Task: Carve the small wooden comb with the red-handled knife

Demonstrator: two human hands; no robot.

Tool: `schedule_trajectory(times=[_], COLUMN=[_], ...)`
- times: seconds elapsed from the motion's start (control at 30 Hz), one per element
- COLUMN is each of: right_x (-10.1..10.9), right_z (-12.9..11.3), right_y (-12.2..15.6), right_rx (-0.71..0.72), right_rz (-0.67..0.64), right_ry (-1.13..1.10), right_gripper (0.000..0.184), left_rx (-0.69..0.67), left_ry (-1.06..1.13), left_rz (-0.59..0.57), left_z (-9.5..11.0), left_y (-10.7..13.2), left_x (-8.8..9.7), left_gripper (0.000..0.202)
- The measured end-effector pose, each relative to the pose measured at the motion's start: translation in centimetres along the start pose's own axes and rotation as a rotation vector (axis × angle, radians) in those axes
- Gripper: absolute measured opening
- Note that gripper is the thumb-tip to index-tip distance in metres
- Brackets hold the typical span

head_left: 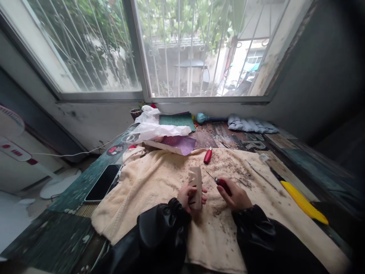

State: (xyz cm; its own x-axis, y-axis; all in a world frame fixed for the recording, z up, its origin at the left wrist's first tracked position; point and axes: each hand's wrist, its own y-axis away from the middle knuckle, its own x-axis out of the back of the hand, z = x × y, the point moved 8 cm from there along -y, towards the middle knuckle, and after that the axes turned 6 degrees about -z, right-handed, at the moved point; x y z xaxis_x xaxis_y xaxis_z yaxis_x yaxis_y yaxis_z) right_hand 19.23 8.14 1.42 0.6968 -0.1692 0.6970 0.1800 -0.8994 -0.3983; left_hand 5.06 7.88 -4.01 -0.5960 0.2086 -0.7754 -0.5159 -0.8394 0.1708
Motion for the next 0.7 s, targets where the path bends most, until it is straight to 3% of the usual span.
schedule_trajectory(times=[0.17,0.37,0.57,0.7], right_x=[-0.3,-1.1,-0.8,-0.9], right_z=[-0.6,-2.8,-2.9,-2.8], right_y=[0.2,0.7,0.6,0.6], right_rx=[0.087,0.227,0.199,0.193], right_rz=[-0.088,-0.165,-0.099,-0.069], right_ry=[0.056,0.235,0.370,0.414], right_gripper=[0.030,0.035,0.038,0.039], left_rx=[0.013,0.009,-0.038,-0.078], left_ry=[-0.107,-0.216,-0.296,-0.423], left_rz=[0.076,0.046,0.028,0.104], left_z=[0.2,0.4,0.7,1.1], left_y=[0.2,0.2,0.1,0.3], left_x=[0.6,0.3,0.0,0.3], left_gripper=[0.035,0.041,0.051,0.053])
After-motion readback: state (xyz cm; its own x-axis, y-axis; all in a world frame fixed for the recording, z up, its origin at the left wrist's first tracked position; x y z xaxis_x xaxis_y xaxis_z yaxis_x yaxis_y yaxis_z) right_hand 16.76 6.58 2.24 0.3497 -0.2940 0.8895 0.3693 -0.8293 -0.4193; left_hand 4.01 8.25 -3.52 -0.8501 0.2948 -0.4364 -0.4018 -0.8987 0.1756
